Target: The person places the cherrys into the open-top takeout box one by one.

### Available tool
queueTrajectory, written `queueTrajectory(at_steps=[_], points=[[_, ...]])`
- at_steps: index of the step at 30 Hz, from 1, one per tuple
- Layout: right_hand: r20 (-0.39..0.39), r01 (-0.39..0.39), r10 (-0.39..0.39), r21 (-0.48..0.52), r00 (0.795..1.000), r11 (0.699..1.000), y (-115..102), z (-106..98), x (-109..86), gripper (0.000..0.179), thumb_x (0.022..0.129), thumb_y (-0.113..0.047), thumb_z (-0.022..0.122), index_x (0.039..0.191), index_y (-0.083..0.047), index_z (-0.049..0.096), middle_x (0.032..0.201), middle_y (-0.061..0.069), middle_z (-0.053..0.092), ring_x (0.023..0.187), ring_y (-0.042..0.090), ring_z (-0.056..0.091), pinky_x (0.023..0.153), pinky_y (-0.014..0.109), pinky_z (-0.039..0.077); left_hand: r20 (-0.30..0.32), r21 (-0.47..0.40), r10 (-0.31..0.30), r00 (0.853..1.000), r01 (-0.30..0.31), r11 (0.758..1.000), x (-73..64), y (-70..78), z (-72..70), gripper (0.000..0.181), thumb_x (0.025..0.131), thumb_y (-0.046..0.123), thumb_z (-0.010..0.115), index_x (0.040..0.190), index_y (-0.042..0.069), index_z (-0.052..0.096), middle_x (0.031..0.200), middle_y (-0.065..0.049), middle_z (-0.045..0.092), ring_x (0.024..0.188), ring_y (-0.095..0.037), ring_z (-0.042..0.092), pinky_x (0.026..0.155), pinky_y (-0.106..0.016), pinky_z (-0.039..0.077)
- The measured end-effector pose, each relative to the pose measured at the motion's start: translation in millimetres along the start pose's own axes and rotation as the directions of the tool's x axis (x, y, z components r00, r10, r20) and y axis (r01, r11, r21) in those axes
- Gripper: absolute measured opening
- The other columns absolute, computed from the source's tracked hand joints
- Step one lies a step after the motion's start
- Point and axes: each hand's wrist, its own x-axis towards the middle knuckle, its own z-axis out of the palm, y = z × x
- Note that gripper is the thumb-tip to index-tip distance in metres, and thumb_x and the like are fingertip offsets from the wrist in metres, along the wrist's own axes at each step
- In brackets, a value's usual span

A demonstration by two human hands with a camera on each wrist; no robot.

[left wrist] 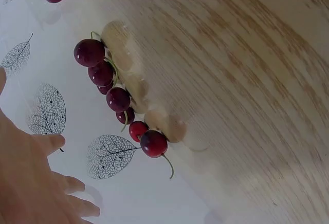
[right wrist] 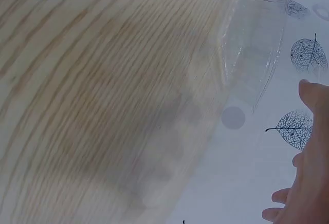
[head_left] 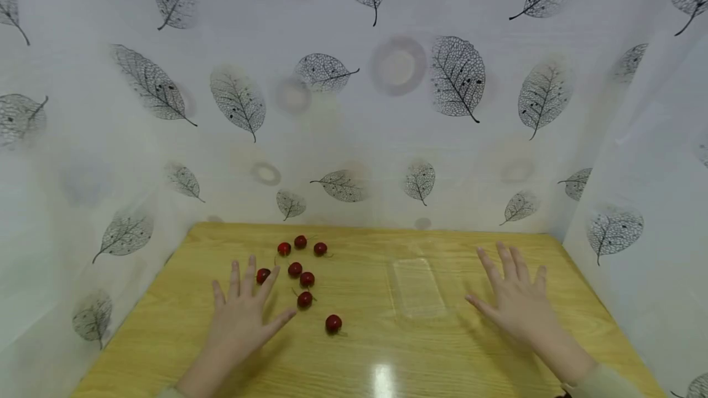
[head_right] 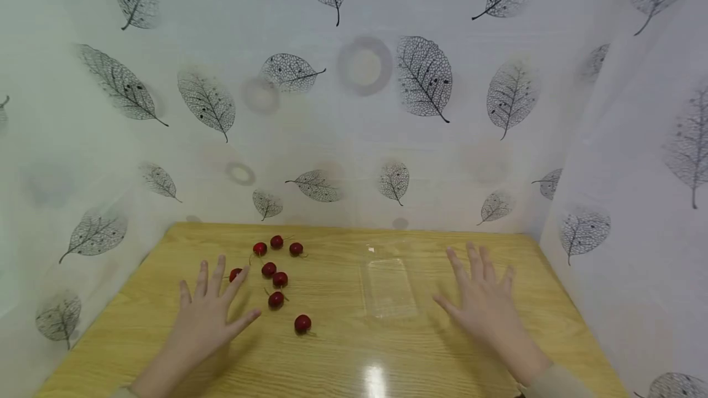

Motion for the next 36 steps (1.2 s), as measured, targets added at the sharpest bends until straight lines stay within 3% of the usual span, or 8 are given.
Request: queueTrajectory(at_steps=[8, 18, 22, 26, 31, 36], points=[[-0.044, -0.006, 0.014, 0.163, 0.999, 0.987, -19.6, 7.4, 19.3, 0.085, 0.086, -0.056, 0.058, 0.150, -0.015, 0.021, 0.146, 0.029, 0.026, 0.129, 0.051, 0.028, 0.101, 0.070, 0.021, 0.012, -0.012, 0.015, 1.000, -0.015, 1.000, 1.0, 1.6, 1.7, 0.083, 0.082, 0.071, 0.048, 0.150, 0.031, 0.020, 0.157, -0.018, 0.006, 0.141, -0.044, -0.004, 0.104, -0.074, 0.005], [0.059, -0.108, 0.092, 0.404, 0.994, 0.908, -35.1, 17.5, 28.4, 0.074, 0.094, -0.051, 0.048, 0.148, -0.007, 0.023, 0.139, 0.027, 0.036, 0.125, 0.046, 0.035, 0.095, 0.067, 0.033, -0.002, -0.017, 0.032, 0.999, -0.032, 0.999, -0.5, 0.4, 5.8, 0.085, 0.081, 0.071, 0.050, 0.150, 0.031, 0.020, 0.157, -0.017, 0.003, 0.142, -0.043, -0.004, 0.105, -0.072, 0.006], [0.084, -0.111, 0.084, 0.422, 0.993, 0.900, -37.5, 27.0, 29.5, 0.073, 0.095, -0.052, 0.045, 0.147, -0.005, 0.027, 0.137, 0.027, 0.039, 0.123, 0.046, 0.038, 0.094, 0.066, 0.035, -0.002, -0.014, 0.046, 0.999, -0.046, 0.999, 0.0, -0.4, 7.9, 0.086, 0.080, 0.072, 0.050, 0.150, 0.030, 0.022, 0.157, -0.017, 0.004, 0.141, -0.046, 0.002, 0.106, -0.071, 0.005], [0.108, -0.112, 0.074, 0.401, 0.991, 0.909, -41.6, 35.5, 27.9, 0.071, 0.095, -0.051, 0.045, 0.145, -0.004, 0.030, 0.135, 0.028, 0.042, 0.122, 0.047, 0.040, 0.094, 0.066, 0.036, 0.004, -0.020, 0.054, 0.999, -0.054, 0.998, 0.0, -1.2, 10.1, 0.086, 0.080, 0.073, 0.048, 0.150, 0.031, 0.021, 0.157, -0.017, 0.002, 0.141, -0.047, 0.005, 0.106, -0.071, 0.005], [0.120, -0.089, 0.048, 0.364, 0.992, 0.927, -47.7, 40.7, 23.0, 0.070, 0.094, -0.045, 0.051, 0.145, -0.001, 0.030, 0.136, 0.030, 0.042, 0.123, 0.047, 0.040, 0.098, 0.064, 0.034, 0.003, -0.033, 0.057, 0.998, -0.057, 0.998, -0.7, -1.9, 10.6, 0.087, 0.080, 0.073, 0.049, 0.150, 0.032, 0.018, 0.157, -0.016, -0.001, 0.141, -0.046, 0.000, 0.106, -0.071, 0.002], [0.125, -0.070, 0.025, 0.372, 0.992, 0.926, -53.9, 43.0, 17.7, 0.074, 0.095, -0.043, 0.051, 0.147, 0.001, 0.022, 0.143, 0.031, 0.032, 0.129, 0.050, 0.032, 0.103, 0.065, 0.027, -0.005, -0.024, 0.062, 0.998, -0.063, 0.998, -1.2, -3.7, 10.7, 0.086, 0.080, 0.072, 0.050, 0.150, 0.032, 0.020, 0.157, -0.018, 0.005, 0.141, -0.045, 0.002, 0.106, -0.071, 0.005]])
